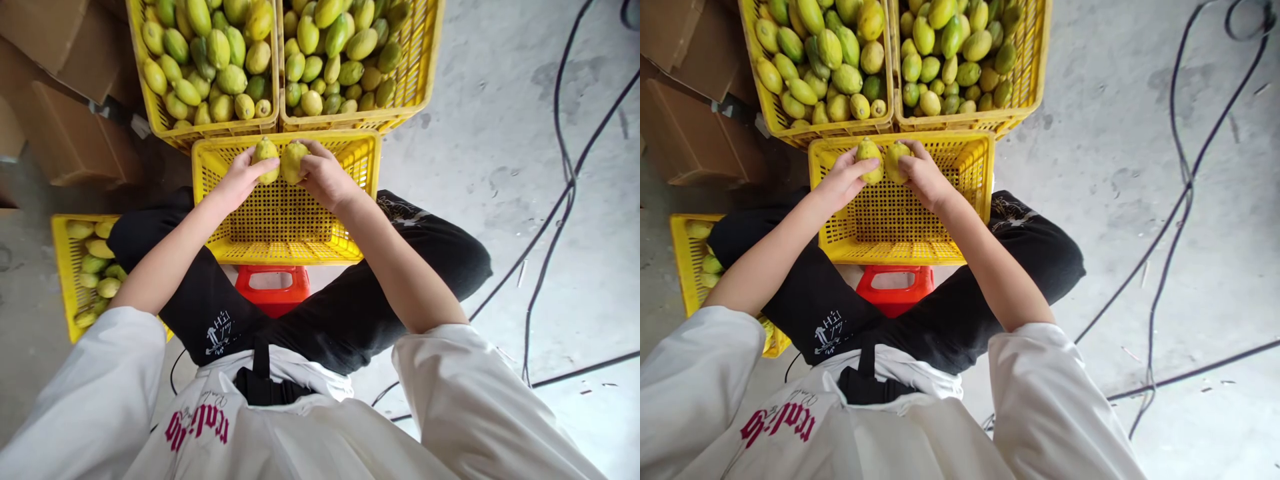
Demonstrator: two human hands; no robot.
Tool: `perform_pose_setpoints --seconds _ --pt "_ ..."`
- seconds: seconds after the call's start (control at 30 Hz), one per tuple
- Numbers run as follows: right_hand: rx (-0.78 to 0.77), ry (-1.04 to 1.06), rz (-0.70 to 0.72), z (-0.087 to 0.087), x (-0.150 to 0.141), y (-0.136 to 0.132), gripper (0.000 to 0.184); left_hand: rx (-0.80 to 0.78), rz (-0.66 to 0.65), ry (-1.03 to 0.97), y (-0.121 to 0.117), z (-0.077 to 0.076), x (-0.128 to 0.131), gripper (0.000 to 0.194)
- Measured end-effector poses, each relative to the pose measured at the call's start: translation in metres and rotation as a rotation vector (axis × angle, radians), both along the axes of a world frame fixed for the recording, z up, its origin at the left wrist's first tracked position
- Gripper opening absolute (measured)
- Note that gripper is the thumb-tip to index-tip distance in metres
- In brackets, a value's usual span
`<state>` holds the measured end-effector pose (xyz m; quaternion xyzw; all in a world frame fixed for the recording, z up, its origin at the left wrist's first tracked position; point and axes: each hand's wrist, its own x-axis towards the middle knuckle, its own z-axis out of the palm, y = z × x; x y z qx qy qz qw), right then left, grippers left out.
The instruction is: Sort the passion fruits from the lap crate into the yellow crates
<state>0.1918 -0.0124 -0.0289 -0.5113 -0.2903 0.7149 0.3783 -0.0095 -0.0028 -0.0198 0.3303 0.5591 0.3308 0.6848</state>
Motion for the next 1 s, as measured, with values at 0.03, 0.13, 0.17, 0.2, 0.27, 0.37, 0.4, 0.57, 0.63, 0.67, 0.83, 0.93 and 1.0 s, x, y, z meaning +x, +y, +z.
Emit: perform_pose_setpoints --seconds 0.03,0.13,0.17,0.2,0.27,0.37,0.4,0.57,0.63,0.67,0.83,0.93,1.0 --pt "-0.005 0.013 0.01 0.002 0.001 0.001 0.047 0.01 -0.012 0.004 0.0 0.0 -0.001 0.032" --pt "0.024 0.047 0.074 0.009 0.004 0.001 0.049 0.038 -0.001 0.004 0.001 -0.001 -0.003 0.035" --pt "0.04 0.065 0.096 0.012 0.005 0.001 0.053 0.038 0.008 0.003 0.002 0.0 -0.003 0.037" --pt "0.054 0.082 0.115 0.015 0.005 0.0 0.057 0.03 0.015 0.001 0.003 0.002 -0.003 0.038" --pt "0.065 0.102 0.146 0.019 0.005 -0.002 0.063 -0.007 0.015 -0.012 0.004 0.007 -0.002 0.033" --pt "0.04 0.084 0.116 0.012 0.004 -0.004 0.068 -0.085 -0.003 -0.084 0.004 0.015 0.0 0.013" --pt "0.03 0.074 0.091 0.005 0.004 -0.004 0.07 -0.112 -0.004 -0.111 0.004 0.017 0.001 0.02" --pt "0.059 0.08 0.029 -0.031 0.004 -0.004 0.077 -0.161 -0.003 -0.113 0.003 0.008 0.0 0.023" --pt "0.073 0.082 0.023 -0.037 0.005 -0.003 0.079 -0.139 -0.02 -0.085 0.003 0.002 -0.001 0.031" --pt "0.077 0.077 0.021 -0.038 0.005 -0.003 0.08 -0.129 -0.029 -0.071 0.003 -0.001 -0.003 0.036" --pt "0.057 0.041 0.032 -0.029 0.003 -0.001 0.076 -0.091 -0.034 -0.034 0.003 -0.008 -0.006 0.05" --pt "-0.005 0.069 0.025 -0.025 0.003 0.005 0.063 -0.085 -0.025 -0.047 0.002 -0.007 -0.005 0.047" --pt "-0.058 0.117 0.035 -0.026 0.004 0.009 0.058 -0.098 -0.014 -0.059 0.003 -0.005 -0.005 0.04"
